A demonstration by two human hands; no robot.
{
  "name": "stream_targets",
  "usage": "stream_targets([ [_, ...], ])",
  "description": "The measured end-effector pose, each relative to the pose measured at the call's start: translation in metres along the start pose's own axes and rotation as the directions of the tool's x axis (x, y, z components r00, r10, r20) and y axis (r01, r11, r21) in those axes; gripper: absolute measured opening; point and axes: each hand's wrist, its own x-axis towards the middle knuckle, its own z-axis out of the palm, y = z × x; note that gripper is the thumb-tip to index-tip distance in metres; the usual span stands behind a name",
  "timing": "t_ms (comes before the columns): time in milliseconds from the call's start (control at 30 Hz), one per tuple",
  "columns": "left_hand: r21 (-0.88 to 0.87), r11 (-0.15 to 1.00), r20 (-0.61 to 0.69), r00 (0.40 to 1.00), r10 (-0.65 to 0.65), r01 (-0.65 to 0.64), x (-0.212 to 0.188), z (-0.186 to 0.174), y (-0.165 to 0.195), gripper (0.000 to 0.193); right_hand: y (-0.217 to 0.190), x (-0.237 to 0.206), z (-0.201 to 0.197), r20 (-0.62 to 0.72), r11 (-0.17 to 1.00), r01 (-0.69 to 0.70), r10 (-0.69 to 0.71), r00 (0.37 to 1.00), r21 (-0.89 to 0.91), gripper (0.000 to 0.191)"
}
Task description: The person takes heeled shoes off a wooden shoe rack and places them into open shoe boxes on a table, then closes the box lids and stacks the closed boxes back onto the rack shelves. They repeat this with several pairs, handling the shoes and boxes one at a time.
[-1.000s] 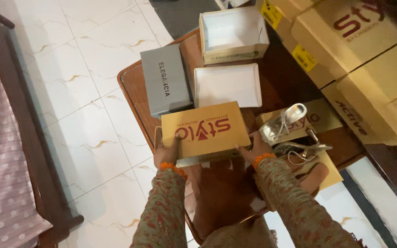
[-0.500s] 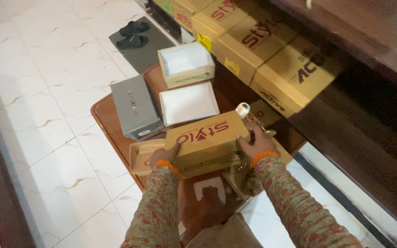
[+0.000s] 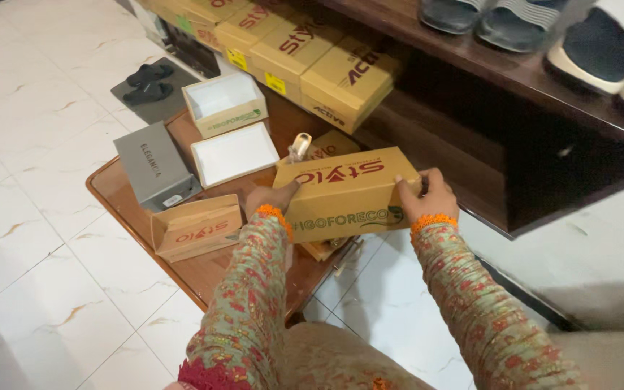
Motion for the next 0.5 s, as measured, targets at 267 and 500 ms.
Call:
stream_targets([
  [267, -0.192, 0.872, -0.047, 0.892, 0.45, -0.45, -0.064, 0.03, 0.108, 0.075, 0.06, 0.016, -0.082, -0.102, 0.953, -0.228, 0.251, 0.963, 0.198, 0.048],
  [500, 0.061, 0.919, 0.063, 0.921, 0.385, -0.388, -0.04, 0.062, 0.155, 0.068, 0.111, 0.045, -0.059, -0.144, 0.865, -0.32, 0.4, 0.905, 0.387, 0.05],
])
